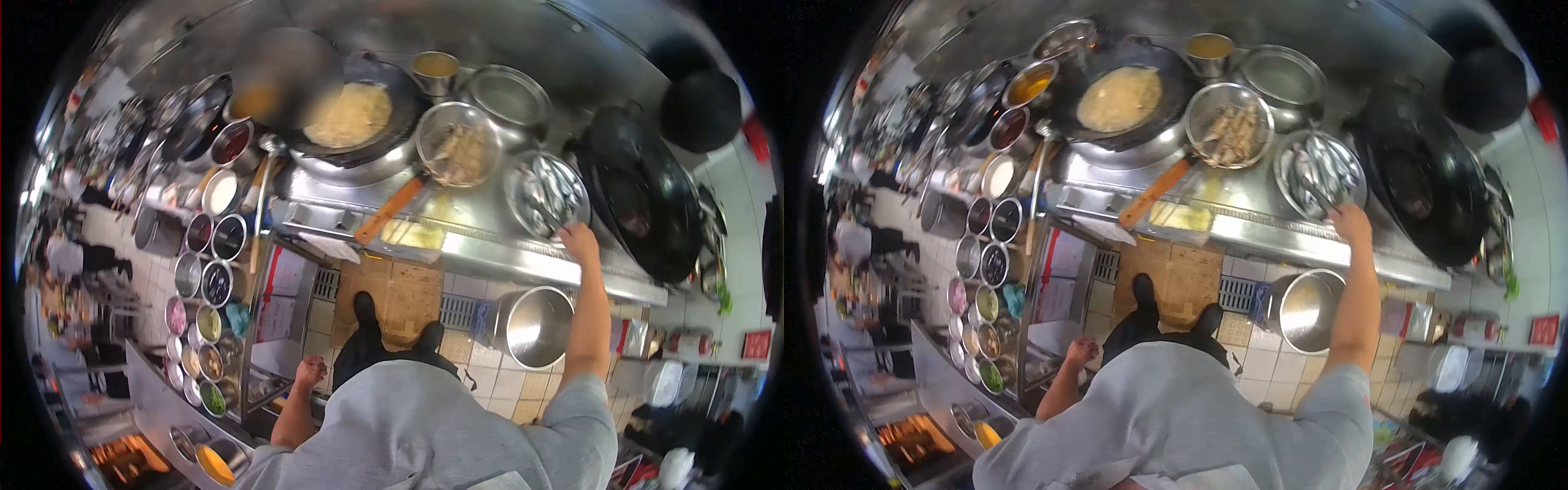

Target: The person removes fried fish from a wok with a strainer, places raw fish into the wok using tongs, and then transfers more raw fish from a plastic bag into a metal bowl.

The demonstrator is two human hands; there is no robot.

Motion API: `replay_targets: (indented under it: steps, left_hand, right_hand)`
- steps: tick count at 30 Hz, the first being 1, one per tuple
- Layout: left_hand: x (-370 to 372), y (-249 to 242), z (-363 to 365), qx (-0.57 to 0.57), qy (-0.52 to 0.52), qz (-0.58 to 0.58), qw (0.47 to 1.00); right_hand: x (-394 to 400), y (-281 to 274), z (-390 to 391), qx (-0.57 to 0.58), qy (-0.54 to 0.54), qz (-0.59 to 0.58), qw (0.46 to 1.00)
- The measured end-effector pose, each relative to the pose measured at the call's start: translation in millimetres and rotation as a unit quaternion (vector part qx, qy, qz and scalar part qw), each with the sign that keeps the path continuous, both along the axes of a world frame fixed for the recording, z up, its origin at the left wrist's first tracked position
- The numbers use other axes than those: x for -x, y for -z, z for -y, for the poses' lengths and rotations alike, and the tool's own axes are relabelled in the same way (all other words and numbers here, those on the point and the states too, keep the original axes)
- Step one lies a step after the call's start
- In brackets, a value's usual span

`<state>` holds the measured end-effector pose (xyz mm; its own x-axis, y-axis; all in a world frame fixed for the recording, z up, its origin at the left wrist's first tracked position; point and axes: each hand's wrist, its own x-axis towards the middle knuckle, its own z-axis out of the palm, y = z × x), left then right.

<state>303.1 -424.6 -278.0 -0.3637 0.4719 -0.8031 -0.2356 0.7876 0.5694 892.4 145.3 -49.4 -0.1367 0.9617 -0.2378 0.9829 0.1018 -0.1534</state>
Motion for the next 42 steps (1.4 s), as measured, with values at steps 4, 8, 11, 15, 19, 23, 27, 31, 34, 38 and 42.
replay_targets:
  steps: [4, 8, 11, 15, 19, 23, 27, 31, 34, 38, 42]
  left_hand:
    - [-15.1, -10.4, 12.1, 0.074, -0.043, -0.02, 0.996]
    - [-9.8, 42.4, 52.1, 0.058, 0.111, -0.028, 0.992]
    - [0.8, 47.5, 44.9, 0.026, 0.279, -0.095, 0.955]
    - [32.6, 48.9, 16.5, -0.023, 0.37, -0.109, 0.922]
    - [75.1, 63.2, -23.1, -0.056, 0.049, 0.156, 0.985]
    - [101.1, 49.6, -57.0, -0.071, -0.075, 0.113, 0.988]
    - [127.1, 48.7, -52.6, -0.092, -0.16, 0.16, 0.97]
    - [129.3, 46.1, -23.5, -0.064, -0.18, 0.128, 0.973]
    - [121.1, 49.2, 9.4, -0.058, -0.154, 0.12, 0.979]
    - [109.1, 54.6, 37.3, 0.062, -0.092, 0.16, 0.981]
    - [82.4, 36.9, 30.7, 0.04, -0.091, 0.154, 0.983]
  right_hand:
    - [0.8, -29.7, 11.7, -0.053, 0.021, -0.033, 0.998]
    - [21.3, -72.9, 11.2, -0.13, 0.028, -0.023, 0.991]
    - [46.2, -93.9, -3.4, -0.177, 0.017, -0.042, 0.983]
    - [134.0, -132.0, -26.6, -0.161, -0.049, -0.077, 0.983]
    - [260.1, -146.3, -57.8, -0.037, -0.032, -0.215, 0.975]
    - [379.9, -131.3, -92.3, 0.088, 0.039, -0.248, 0.964]
    - [469.0, -104.7, -111.5, 0.125, 0.101, -0.222, 0.962]
    - [508.3, -79.0, -129.9, 0.119, 0.098, -0.164, 0.974]
    - [517.1, -72.9, -126.3, 0.056, 0.099, -0.23, 0.966]
    - [478.9, -102.5, -142.2, -0.006, -0.037, -0.045, 0.998]
    - [381.4, -157.3, -105.7, -0.153, -0.04, 0.029, 0.987]
